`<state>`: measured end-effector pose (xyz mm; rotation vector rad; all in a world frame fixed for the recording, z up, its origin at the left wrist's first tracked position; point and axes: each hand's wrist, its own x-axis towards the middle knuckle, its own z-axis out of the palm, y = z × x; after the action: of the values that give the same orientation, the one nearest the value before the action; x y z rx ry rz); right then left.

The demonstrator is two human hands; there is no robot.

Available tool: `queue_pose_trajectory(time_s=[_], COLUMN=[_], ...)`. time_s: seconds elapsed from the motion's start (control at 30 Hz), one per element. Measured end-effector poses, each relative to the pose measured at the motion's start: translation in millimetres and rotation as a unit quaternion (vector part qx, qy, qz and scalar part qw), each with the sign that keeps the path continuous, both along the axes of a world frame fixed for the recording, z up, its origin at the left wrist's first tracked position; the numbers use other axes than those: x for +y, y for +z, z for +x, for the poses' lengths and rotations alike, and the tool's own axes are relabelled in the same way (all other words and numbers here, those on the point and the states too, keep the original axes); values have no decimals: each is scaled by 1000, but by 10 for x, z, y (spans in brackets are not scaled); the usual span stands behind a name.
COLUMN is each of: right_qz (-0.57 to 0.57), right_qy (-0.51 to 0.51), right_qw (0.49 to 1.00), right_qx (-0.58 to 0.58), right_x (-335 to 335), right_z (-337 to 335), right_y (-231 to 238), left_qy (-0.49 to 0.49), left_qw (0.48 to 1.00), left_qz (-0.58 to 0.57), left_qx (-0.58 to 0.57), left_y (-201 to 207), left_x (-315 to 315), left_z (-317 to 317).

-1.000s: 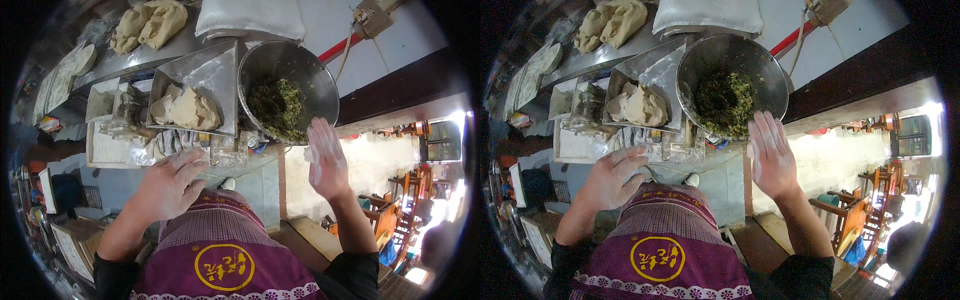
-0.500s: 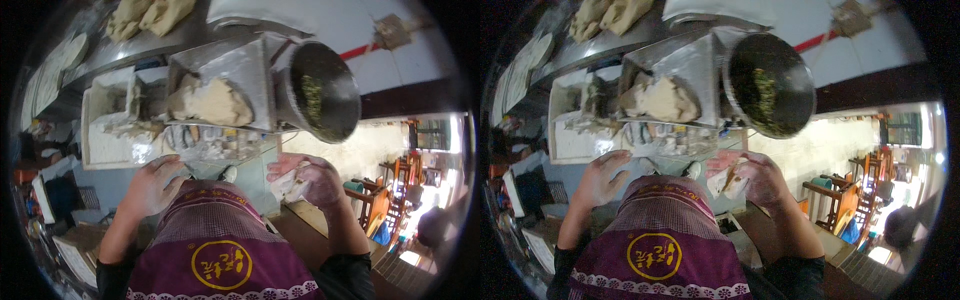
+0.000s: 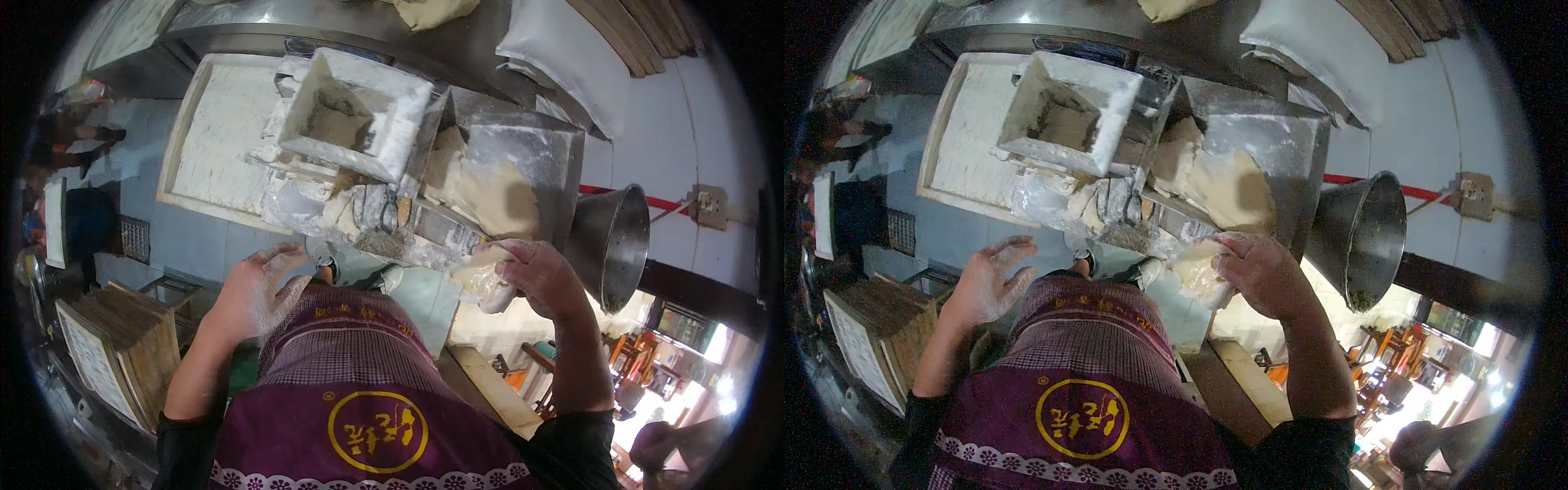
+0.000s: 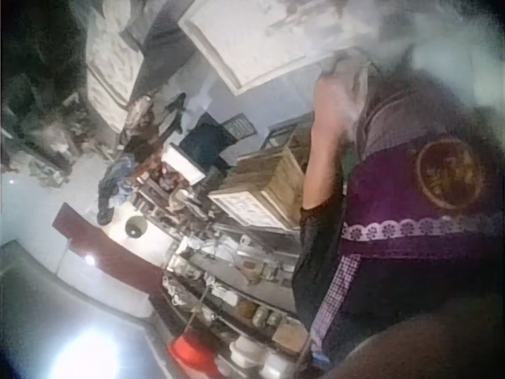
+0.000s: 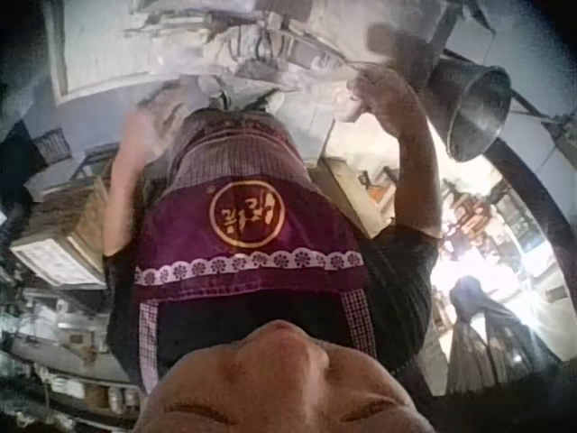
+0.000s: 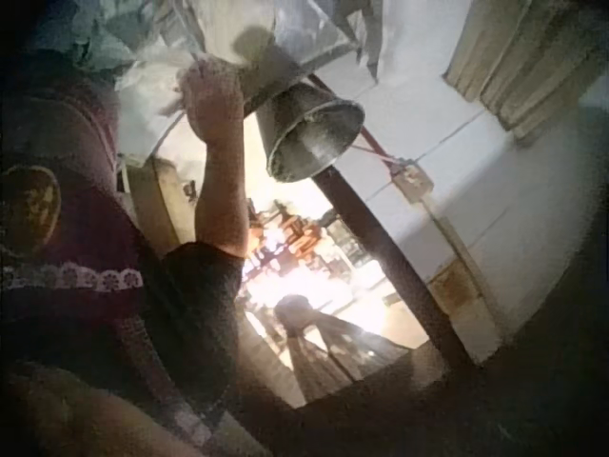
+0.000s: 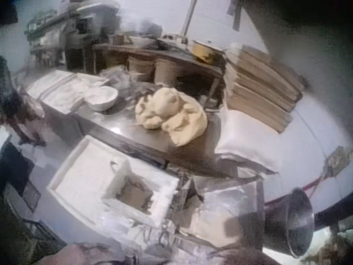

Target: The person uses a dough sheeter to cut dough into small squares, then fills each with a green mixture from a metal bowl and folds them into dumplings. The finished dumplings are placed on a floured wooden tray. Another person is visible in the background working at a separate station.

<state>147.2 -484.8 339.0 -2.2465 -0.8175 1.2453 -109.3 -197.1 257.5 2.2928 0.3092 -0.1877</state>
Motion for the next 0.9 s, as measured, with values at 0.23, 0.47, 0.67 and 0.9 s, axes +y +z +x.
queue_pose_trajectory(time_s=[0.23,0.47,0.67,0.9], right_qz=[67,146,-22,71], right_qy=[26,165,74,-30], right_qw=[932,854,927,949], right_qx=[-356,-471,-367,-306], right_x=[389,691,985,441], right_z=[204,286,59,-240], right_y=[-210,-1090,-526,-339], left_qy=[-25,-61,143,282], left_qw=[998,990,980,958], left_qz=[-4,-24,57,22], left_qx=[55,126,127,54], left_y=[-253,-1248,-2220,-2713], left_x=[252,203,-244,-437], left_z=[73,234,568,776])
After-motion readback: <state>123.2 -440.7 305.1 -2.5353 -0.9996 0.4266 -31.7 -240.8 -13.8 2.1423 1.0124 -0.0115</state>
